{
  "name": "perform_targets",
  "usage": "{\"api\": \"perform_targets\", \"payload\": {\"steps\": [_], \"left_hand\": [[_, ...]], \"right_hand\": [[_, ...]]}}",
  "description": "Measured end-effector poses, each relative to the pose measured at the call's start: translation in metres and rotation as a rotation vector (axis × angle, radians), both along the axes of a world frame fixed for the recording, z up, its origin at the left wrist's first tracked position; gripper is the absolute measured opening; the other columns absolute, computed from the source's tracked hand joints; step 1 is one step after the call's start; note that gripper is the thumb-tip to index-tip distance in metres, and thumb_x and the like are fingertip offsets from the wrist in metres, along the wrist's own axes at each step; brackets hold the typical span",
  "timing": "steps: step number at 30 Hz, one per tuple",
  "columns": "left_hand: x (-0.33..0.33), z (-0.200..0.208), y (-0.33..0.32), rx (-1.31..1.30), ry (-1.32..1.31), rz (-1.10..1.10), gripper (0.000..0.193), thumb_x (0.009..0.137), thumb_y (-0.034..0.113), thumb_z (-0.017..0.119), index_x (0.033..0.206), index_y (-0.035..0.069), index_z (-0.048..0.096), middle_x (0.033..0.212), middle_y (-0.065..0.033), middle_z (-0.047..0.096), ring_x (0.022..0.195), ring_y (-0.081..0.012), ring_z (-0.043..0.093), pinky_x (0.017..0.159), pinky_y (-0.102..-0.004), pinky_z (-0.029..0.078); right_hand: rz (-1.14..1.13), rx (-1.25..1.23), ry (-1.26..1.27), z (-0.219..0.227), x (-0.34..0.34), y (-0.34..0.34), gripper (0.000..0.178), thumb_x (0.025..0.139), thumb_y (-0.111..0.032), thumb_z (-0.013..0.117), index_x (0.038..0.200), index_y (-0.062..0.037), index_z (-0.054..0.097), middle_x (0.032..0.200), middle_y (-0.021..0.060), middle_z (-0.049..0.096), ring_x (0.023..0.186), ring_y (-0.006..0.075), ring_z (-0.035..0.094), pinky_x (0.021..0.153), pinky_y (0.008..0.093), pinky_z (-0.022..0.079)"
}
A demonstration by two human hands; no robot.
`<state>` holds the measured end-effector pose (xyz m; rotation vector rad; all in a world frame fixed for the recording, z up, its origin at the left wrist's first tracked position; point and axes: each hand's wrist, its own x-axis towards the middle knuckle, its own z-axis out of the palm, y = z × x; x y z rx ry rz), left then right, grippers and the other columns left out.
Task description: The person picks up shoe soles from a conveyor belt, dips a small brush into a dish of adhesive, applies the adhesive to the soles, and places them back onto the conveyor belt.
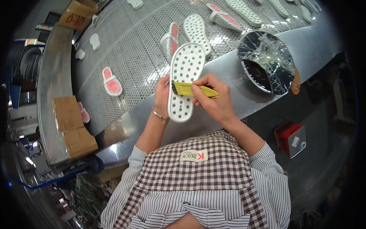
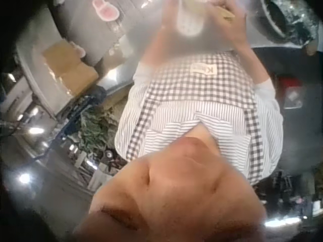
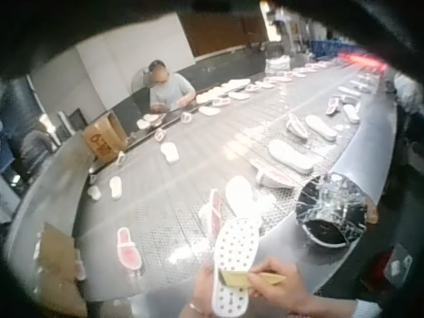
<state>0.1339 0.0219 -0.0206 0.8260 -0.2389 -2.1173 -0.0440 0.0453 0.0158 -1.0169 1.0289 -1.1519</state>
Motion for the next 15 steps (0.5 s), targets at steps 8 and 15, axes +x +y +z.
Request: {"api": "perform_targets", "payload": {"steps": [8, 15], "left_hand": [[0.010, -0.006, -0.010, -0.062, 0.186, -0.022, 0.059, 0.094, 0.036, 0.023, 0.131, -0.004, 0.046, 0.119, -0.0254, 0.059, 0.105, -0.0344, 0.062, 0.093, -0.0422, 0.051], [0.011, -0.011, -0.001, 0.089, 0.265, -0.036, 0.054, 0.096, 0.035, 0.028, 0.127, -0.003, 0.049, 0.115, -0.0189, 0.063, 0.099, -0.0309, 0.065, 0.090, -0.0396, 0.053]], "right_hand": [[0.277, 0.076, 0.086, 0.029, -0.007, 0.013, 0.008, 0.087, -0.005, 0.063, 0.089, 0.0024, 0.059, 0.078, 0.0074, 0.065, 0.059, 0.0094, 0.062, 0.051, 0.0211, 0.049], [0.657, -0.283, 0.325, 0.057, -0.011, -0.029, 0.009, 0.083, -0.005, 0.067, 0.081, 0.0011, 0.060, 0.072, 0.0058, 0.063, 0.060, 0.0123, 0.062, 0.053, 0.0247, 0.048]]}}
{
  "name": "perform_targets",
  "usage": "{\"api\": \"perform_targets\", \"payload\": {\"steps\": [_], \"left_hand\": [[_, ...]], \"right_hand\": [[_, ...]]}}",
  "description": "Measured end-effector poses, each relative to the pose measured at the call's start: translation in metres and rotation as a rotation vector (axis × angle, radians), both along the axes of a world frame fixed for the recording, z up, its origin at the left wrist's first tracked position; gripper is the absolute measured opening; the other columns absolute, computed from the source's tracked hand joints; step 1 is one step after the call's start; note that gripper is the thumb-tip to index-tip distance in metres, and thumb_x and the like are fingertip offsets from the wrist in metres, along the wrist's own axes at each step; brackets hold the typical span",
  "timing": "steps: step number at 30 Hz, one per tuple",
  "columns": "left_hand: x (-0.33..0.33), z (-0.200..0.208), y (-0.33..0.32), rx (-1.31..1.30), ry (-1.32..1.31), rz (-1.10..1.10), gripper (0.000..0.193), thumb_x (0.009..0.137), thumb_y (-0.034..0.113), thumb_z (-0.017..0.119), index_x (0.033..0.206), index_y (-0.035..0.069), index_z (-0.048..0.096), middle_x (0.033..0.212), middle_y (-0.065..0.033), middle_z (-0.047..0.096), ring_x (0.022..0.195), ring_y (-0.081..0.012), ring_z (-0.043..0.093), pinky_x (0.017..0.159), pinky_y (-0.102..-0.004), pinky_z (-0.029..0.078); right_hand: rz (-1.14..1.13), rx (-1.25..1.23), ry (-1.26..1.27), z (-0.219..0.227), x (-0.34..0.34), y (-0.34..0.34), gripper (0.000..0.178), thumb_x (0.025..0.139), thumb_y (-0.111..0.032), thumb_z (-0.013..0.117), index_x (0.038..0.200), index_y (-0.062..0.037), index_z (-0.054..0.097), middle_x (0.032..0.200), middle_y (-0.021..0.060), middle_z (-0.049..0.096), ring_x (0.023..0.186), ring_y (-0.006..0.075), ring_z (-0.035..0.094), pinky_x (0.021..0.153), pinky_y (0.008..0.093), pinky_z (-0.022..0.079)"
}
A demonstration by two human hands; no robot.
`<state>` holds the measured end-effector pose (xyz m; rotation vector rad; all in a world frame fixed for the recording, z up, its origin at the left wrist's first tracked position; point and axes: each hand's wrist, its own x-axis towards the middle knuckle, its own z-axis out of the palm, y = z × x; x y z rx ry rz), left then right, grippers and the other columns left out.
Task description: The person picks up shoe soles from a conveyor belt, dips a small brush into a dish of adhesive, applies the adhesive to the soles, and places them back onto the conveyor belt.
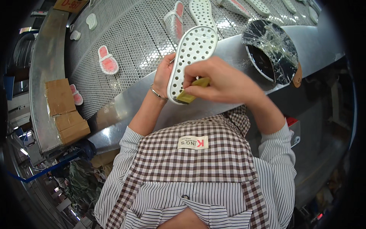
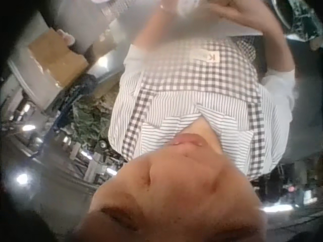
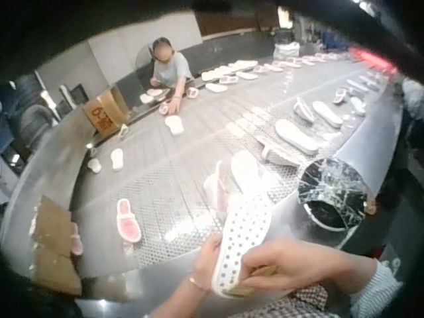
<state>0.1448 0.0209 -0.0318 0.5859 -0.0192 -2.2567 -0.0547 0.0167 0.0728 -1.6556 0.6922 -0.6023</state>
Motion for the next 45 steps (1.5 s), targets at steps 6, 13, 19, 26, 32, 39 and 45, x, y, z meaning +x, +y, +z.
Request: {"api": "perform_targets", "payload": {"steps": [6, 13, 19, 26, 32, 39, 45], "left_hand": [[-0.006, 0.005, 0.005, -0.025, 0.355, -0.186, 0.049, 0.097, 0.033, 0.027, 0.125, -0.002, 0.050, 0.118, -0.0182, 0.060, 0.102, -0.0296, 0.062, 0.092, -0.0397, 0.051], [-0.007, 0.023, 0.017, -0.095, 0.043, -0.199, 0.046, 0.098, 0.031, 0.028, 0.123, 0.000, 0.050, 0.115, -0.0173, 0.061, 0.097, -0.0282, 0.064, 0.084, -0.0386, 0.054], [-0.006, 0.022, 0.020, -0.122, -0.069, -0.203, 0.043, 0.099, 0.030, 0.028, 0.122, 0.001, 0.050, 0.112, -0.0165, 0.062, 0.093, -0.0270, 0.066, 0.078, -0.0376, 0.057], [0.007, 0.015, 0.018, -0.163, -0.137, -0.185, 0.071, 0.097, 0.057, 0.013, 0.146, 0.006, 0.024, 0.137, -0.0275, 0.042, 0.119, -0.0400, 0.052, 0.082, -0.0511, 0.056], [0.021, 0.030, 0.024, -0.307, -0.168, 0.069, 0.061, 0.099, 0.042, 0.037, 0.143, 0.000, 0.029, 0.133, -0.0230, 0.048, 0.116, -0.0315, 0.056, 0.092, -0.0455, 0.052], [0.032, 0.039, 0.024, -0.522, -0.672, 0.239, 0.087, 0.077, -0.011, 0.060, 0.148, 0.014, 0.017, 0.130, -0.0124, 0.049, 0.118, -0.0276, 0.054, 0.095, -0.0463, 0.050], [0.029, 0.038, 0.032, -0.535, -0.792, 0.253, 0.070, 0.079, -0.010, 0.058, 0.141, 0.007, 0.031, 0.133, -0.0146, 0.049, 0.121, -0.0318, 0.051, 0.103, -0.0503, 0.044]], "right_hand": [[0.558, -0.470, 0.311, 0.032, 0.027, -0.027, 0.008, 0.071, -0.008, 0.068, 0.074, -0.0027, 0.064, 0.070, 0.0092, 0.064, 0.069, 0.0263, 0.063, 0.063, 0.0357, 0.048], [0.580, -0.690, 0.297, 0.041, 0.053, -0.018, 0.007, 0.062, -0.010, 0.066, 0.064, -0.0025, 0.066, 0.064, 0.0122, 0.063, 0.063, 0.0312, 0.062, 0.054, 0.0403, 0.047], [0.551, -0.753, 0.468, 0.047, 0.035, -0.022, 0.013, 0.064, -0.011, 0.064, 0.056, -0.0018, 0.058, 0.059, 0.0102, 0.055, 0.058, 0.0283, 0.057, 0.051, 0.0385, 0.042], [0.157, -0.775, 0.259, 0.030, -0.057, -0.041, 0.009, 0.072, -0.005, 0.071, 0.081, -0.0031, 0.068, 0.075, 0.0071, 0.062, 0.066, 0.0238, 0.060, 0.057, 0.0335, 0.047], [-1.000, -0.439, 0.313, -0.028, -0.118, 0.010, 0.012, 0.081, -0.009, 0.070, 0.089, -0.0009, 0.068, 0.082, 0.0088, 0.067, 0.071, 0.0169, 0.065, 0.064, 0.0261, 0.050], [-0.984, -0.343, 0.375, -0.070, -0.130, 0.016, 0.015, 0.081, -0.015, 0.069, 0.090, -0.0030, 0.069, 0.085, 0.0115, 0.068, 0.075, 0.0234, 0.067, 0.068, 0.0309, 0.052], [-1.012, -0.211, 0.350, -0.069, -0.136, 0.009, 0.017, 0.082, -0.017, 0.069, 0.090, -0.0035, 0.070, 0.079, 0.0112, 0.069, 0.070, 0.0205, 0.067, 0.065, 0.0304, 0.052]]}}
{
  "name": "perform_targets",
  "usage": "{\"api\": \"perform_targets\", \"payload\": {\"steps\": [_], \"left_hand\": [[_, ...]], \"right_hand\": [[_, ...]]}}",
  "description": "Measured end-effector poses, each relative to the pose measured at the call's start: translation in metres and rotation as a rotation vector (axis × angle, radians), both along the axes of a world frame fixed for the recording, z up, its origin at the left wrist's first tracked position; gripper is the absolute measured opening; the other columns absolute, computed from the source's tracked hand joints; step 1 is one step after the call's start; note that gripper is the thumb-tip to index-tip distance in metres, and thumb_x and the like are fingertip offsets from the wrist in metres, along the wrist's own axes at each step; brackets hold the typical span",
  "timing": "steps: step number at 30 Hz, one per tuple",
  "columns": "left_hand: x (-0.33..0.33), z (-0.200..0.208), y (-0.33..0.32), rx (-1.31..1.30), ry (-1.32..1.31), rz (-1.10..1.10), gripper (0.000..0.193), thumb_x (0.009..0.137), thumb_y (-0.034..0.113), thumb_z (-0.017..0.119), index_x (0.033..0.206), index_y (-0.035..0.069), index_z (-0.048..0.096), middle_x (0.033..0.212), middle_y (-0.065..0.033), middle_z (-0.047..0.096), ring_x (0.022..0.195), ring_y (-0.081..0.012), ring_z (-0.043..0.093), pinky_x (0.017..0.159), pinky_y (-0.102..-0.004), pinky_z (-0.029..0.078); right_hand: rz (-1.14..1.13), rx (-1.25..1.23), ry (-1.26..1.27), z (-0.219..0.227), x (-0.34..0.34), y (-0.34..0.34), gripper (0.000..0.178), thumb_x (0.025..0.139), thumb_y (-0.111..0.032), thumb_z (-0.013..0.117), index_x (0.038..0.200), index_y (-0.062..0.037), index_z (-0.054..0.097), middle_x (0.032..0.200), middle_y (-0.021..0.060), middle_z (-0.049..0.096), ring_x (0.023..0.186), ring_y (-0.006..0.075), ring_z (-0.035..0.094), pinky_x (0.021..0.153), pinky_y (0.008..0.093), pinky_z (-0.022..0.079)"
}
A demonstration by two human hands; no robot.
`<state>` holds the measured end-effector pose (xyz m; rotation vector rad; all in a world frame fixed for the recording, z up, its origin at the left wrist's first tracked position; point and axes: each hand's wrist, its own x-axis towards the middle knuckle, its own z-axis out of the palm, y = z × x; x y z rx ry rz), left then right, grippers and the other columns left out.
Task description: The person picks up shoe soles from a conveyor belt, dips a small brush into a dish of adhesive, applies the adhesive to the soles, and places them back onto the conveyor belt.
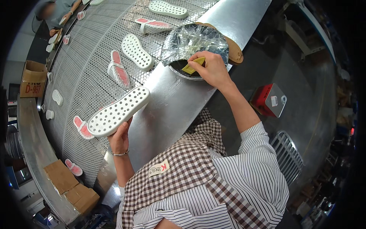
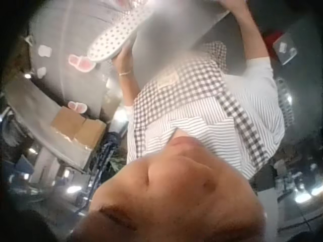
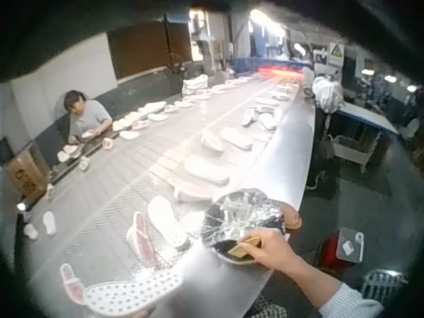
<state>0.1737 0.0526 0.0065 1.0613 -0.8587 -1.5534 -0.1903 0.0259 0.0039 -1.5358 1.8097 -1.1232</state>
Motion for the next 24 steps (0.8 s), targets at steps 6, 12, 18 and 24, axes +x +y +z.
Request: {"api": "perform_targets", "payload": {"steps": [6, 12, 18, 24], "left_hand": [[0.009, -0.005, 0.010, 0.078, 0.092, 0.024, 0.075, 0.078, -0.011, 0.059, 0.143, 0.008, 0.028, 0.133, -0.0147, 0.049, 0.121, -0.0307, 0.052, 0.103, -0.0494, 0.044], [0.010, -0.027, 0.030, 0.124, 0.108, 0.162, 0.081, 0.074, -0.014, 0.062, 0.144, 0.009, 0.027, 0.135, -0.0140, 0.048, 0.120, -0.0281, 0.053, 0.102, -0.0434, 0.046], [0.004, -0.037, 0.056, -0.270, -0.651, 0.015, 0.042, 0.077, 0.013, 0.075, 0.116, 0.006, 0.064, 0.111, -0.0056, 0.066, 0.101, -0.0159, 0.062, 0.086, -0.0301, 0.049], [0.000, -0.025, 0.057, -0.416, -0.741, 0.056, 0.031, 0.075, 0.010, 0.075, 0.106, 0.006, 0.068, 0.097, -0.0035, 0.069, 0.086, -0.0160, 0.065, 0.079, -0.0304, 0.050]], "right_hand": [[0.062, 0.095, -0.076, 0.000, -0.007, 0.000, 0.017, 0.083, -0.017, 0.069, 0.091, -0.0016, 0.069, 0.075, 0.0075, 0.067, 0.061, 0.0117, 0.062, 0.058, 0.0260, 0.049], [-0.066, 0.141, -0.723, 0.012, 0.024, 0.001, 0.015, 0.088, -0.015, 0.067, 0.092, -0.0016, 0.063, 0.072, 0.0016, 0.062, 0.054, 0.0047, 0.055, 0.047, 0.0160, 0.041], [0.102, 0.029, -0.901, 0.025, 0.117, 0.019, 0.012, 0.089, -0.009, 0.064, 0.094, 0.0004, 0.059, 0.078, 0.0060, 0.064, 0.060, 0.0085, 0.062, 0.050, 0.0188, 0.048], [0.122, -0.020, -0.908, 0.019, 0.148, 0.011, 0.015, 0.090, -0.009, 0.064, 0.098, 0.0013, 0.057, 0.085, 0.0097, 0.065, 0.064, 0.0112, 0.065, 0.053, 0.0198, 0.051]]}}
